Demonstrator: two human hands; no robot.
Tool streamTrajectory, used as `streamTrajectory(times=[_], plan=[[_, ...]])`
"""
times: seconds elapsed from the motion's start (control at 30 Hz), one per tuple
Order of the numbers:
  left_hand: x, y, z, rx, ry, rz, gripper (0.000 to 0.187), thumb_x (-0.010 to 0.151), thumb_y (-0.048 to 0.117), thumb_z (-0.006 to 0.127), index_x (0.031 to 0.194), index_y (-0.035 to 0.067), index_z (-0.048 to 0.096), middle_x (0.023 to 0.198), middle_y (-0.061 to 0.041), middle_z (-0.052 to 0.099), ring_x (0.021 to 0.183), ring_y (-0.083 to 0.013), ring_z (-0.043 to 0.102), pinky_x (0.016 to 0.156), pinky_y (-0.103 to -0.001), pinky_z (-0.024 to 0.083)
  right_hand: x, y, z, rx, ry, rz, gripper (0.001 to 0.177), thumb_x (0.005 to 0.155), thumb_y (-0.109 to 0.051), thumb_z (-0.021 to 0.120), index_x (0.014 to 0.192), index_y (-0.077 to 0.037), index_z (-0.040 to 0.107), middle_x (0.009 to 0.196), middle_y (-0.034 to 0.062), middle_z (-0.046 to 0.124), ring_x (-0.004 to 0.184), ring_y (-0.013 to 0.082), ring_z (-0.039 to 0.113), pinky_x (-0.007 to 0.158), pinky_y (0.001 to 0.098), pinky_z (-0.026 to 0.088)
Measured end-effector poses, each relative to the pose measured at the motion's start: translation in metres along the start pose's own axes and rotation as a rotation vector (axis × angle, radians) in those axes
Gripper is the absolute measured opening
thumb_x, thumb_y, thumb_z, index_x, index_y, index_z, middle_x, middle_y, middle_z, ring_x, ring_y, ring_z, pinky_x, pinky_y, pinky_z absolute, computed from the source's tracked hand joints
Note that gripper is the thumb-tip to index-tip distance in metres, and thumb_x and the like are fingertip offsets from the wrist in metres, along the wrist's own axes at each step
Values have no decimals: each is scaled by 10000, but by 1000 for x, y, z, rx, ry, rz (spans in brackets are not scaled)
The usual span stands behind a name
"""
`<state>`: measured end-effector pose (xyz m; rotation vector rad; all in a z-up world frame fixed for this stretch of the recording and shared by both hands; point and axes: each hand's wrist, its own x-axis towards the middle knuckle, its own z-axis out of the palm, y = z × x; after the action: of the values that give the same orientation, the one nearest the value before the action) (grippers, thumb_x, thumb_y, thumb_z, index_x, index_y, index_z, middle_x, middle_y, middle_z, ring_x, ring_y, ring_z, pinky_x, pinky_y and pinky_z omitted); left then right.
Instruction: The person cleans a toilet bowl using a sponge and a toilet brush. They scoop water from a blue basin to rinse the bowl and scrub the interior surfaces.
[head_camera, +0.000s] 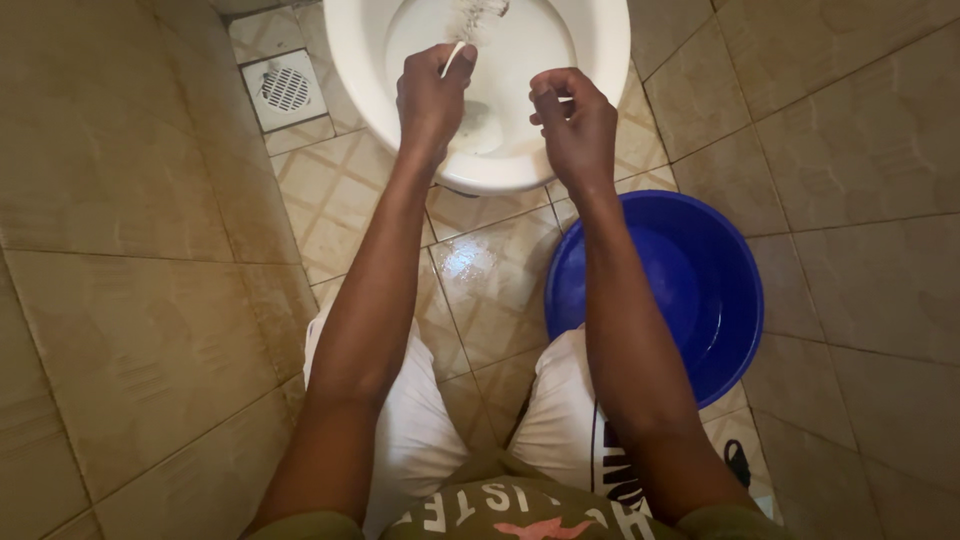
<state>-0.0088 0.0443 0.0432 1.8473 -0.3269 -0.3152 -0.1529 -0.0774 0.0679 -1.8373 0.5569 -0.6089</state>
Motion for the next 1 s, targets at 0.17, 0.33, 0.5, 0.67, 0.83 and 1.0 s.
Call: streamTrajectory(times=[0.17, 0.33, 0.5, 0.67, 0.83, 1.0], plan=[[11, -23, 23, 215, 186, 283, 371, 1011, 369, 608, 1120, 31, 716, 1016, -191, 727, 941, -390, 694, 816, -493, 527, -1, 2, 7, -33, -34, -62, 195, 1040, -224, 661, 1068, -41, 720, 945, 46, 756, 795, 125, 734, 720, 262, 607], [12, -33, 38, 198, 129, 248, 363, 1076, 341, 485, 1088, 57, 710, 942, -118, 732, 916, -336, 702, 803, -477, 521, -3, -1, 14, -99, -64, -70, 184, 1019, -196, 661, 1057, -25, 719, 951, 49, 765, 787, 117, 738, 705, 273, 586], [9, -26, 38, -575, -246, -309, 364, 1035, 297, 563, 1059, -46, 682, 818, -53, 593, 703, -186, 561, 612, -354, 491, -2, -4, 23, -206, -85, -115, 202, 1016, -212, 668, 1125, -47, 709, 1000, 66, 777, 840, 156, 758, 691, 299, 582], [8, -18, 34, -938, -350, -454, 276, 1004, 217, 585, 1015, -50, 650, 900, -52, 662, 791, -175, 630, 797, -407, 642, -2, -5, 26, -225, -58, -152, 292, 1026, -246, 674, 1237, -45, 683, 1120, 109, 760, 883, 197, 763, 702, 316, 594], [9, -17, 28, -1094, -417, -547, 242, 1030, 184, 526, 1039, -37, 626, 918, -90, 673, 827, -197, 651, 836, -416, 634, -1, -3, 27, -137, -6, -201, 331, 1045, -263, 660, 1283, -33, 676, 1182, 124, 748, 931, 192, 763, 704, 305, 618], [13, -13, 19, -954, -496, -496, 307, 1061, 243, 527, 1106, -19, 681, 841, -6, 599, 701, -120, 475, 655, -282, 482, 7, 6, 19, -109, 88, -171, 266, 1049, -251, 682, 1201, -36, 714, 1093, 94, 771, 887, 169, 742, 675, 289, 602]])
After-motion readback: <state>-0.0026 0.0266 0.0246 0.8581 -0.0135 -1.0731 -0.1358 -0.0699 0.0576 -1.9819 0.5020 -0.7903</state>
